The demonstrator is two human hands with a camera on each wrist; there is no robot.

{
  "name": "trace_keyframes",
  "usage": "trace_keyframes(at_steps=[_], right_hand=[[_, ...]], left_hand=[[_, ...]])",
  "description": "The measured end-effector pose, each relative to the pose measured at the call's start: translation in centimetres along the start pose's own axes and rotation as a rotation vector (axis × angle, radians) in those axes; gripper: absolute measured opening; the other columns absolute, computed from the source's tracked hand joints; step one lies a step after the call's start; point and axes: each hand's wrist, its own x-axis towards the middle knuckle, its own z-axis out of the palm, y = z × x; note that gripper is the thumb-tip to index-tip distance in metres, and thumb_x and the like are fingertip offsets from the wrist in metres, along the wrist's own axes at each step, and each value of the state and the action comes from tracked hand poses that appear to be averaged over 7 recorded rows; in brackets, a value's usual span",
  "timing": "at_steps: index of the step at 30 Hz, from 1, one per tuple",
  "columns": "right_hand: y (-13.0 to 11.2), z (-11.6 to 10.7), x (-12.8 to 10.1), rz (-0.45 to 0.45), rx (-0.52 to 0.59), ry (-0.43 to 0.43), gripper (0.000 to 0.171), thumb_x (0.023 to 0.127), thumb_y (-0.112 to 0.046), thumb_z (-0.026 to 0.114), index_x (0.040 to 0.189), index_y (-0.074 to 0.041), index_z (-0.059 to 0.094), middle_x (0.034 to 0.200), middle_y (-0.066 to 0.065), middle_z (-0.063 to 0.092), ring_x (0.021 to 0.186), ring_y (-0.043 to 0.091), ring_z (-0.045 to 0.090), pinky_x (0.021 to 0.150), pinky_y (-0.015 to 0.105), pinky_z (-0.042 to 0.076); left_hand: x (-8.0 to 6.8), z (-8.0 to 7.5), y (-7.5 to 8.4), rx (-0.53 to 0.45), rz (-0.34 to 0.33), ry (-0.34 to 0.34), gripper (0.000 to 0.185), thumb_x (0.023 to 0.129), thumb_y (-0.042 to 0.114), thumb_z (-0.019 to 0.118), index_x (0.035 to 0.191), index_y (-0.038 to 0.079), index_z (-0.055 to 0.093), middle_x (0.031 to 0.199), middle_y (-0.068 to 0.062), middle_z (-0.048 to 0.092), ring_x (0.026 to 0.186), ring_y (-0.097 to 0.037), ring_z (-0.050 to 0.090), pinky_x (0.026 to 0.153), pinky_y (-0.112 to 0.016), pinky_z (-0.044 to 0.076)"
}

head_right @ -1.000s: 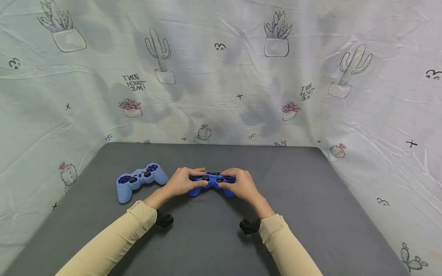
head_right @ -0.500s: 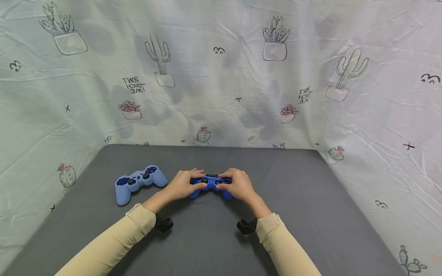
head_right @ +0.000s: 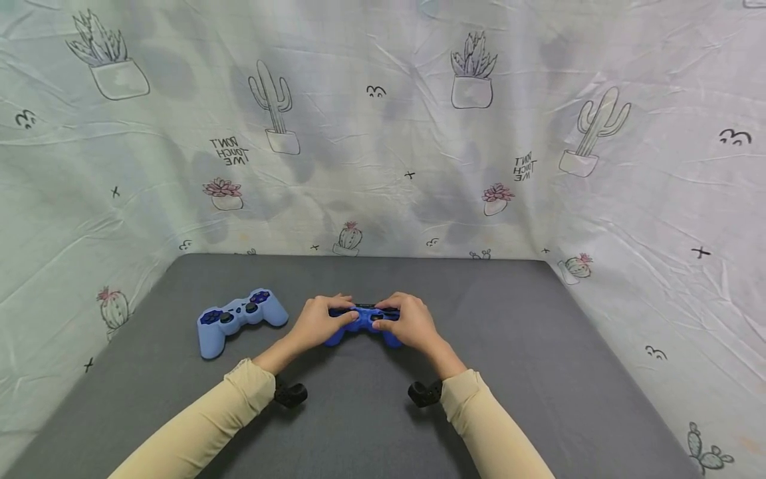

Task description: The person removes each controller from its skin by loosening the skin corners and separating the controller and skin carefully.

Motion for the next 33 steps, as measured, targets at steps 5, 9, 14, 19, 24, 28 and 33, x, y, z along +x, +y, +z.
trace_keyframes(at_steps=[5, 9, 14, 19, 24, 28, 33], right_hand=[[0.1, 0.1, -0.1, 0.000, 0.015, 0.007, 0.033, 0.080, -0.025, 0.084, 0.110, -0.016, 0.076, 0.100, -0.008, 0.065, 0.099, 0.018, 0.061, 0.087, 0.043, 0.049], [0.2, 0.3, -0.2, -0.005, 0.019, 0.016, 0.033, 0.080, -0.024, 0.085, 0.110, -0.015, 0.076, 0.098, -0.009, 0.065, 0.096, 0.016, 0.061, 0.084, 0.041, 0.050], [0.2, 0.4, -0.1, 0.001, 0.014, 0.012, 0.033, 0.080, -0.024, 0.084, 0.111, -0.016, 0.075, 0.098, -0.010, 0.063, 0.096, 0.015, 0.060, 0.085, 0.041, 0.049], [0.2, 0.2, 0.0, -0.014, -0.004, -0.003, 0.034, 0.081, -0.025, 0.084, 0.113, -0.014, 0.075, 0.099, -0.010, 0.062, 0.095, 0.016, 0.059, 0.083, 0.040, 0.049], [0.3, 0.0, 0.0, -0.022, -0.012, -0.019, 0.036, 0.081, -0.025, 0.084, 0.113, -0.013, 0.074, 0.099, -0.008, 0.062, 0.096, 0.017, 0.058, 0.082, 0.041, 0.049], [0.2, -0.1, 0.1, -0.021, -0.047, -0.037, 0.036, 0.081, -0.026, 0.083, 0.114, -0.013, 0.074, 0.099, -0.008, 0.062, 0.096, 0.018, 0.058, 0.082, 0.041, 0.049], [-0.7, -0.3, 0.4, 0.010, -0.113, -0.058, 0.037, 0.082, -0.029, 0.083, 0.114, -0.014, 0.074, 0.099, -0.007, 0.061, 0.096, 0.019, 0.058, 0.082, 0.041, 0.049]], left_hand=[[0.0, 0.2, 0.6, -0.056, -0.096, 0.068, 0.018, 0.085, 0.025, 0.079, 0.097, 0.011, 0.080, 0.118, -0.009, 0.068, 0.120, -0.031, 0.057, 0.099, -0.049, 0.043], [0.0, 0.4, 1.0, -0.080, -0.127, 0.096, 0.010, 0.086, 0.021, 0.078, 0.088, 0.012, 0.080, 0.115, -0.009, 0.069, 0.113, -0.031, 0.061, 0.095, -0.048, 0.047], [0.0, 0.4, 1.1, -0.082, -0.136, 0.104, 0.009, 0.087, 0.020, 0.076, 0.089, 0.012, 0.080, 0.115, -0.009, 0.069, 0.114, -0.033, 0.060, 0.097, -0.051, 0.045], [0.1, 0.3, 1.3, -0.093, -0.173, 0.074, 0.012, 0.088, 0.022, 0.077, 0.094, 0.012, 0.080, 0.117, -0.006, 0.069, 0.118, -0.033, 0.057, 0.099, -0.051, 0.042], [0.1, 0.6, 1.2, -0.106, -0.172, 0.107, 0.010, 0.087, 0.021, 0.078, 0.091, 0.013, 0.081, 0.114, -0.007, 0.070, 0.115, -0.031, 0.059, 0.099, -0.051, 0.042], [-0.1, 1.3, 0.9, -0.112, -0.104, 0.202, 0.009, 0.087, 0.015, 0.077, 0.091, 0.008, 0.081, 0.108, -0.009, 0.071, 0.111, -0.031, 0.063, 0.098, -0.050, 0.044], [-0.4, 1.6, 0.5, -0.128, -0.015, 0.271, 0.012, 0.088, 0.010, 0.076, 0.095, 0.001, 0.079, 0.105, -0.010, 0.072, 0.116, -0.037, 0.058, 0.100, -0.051, 0.042]])
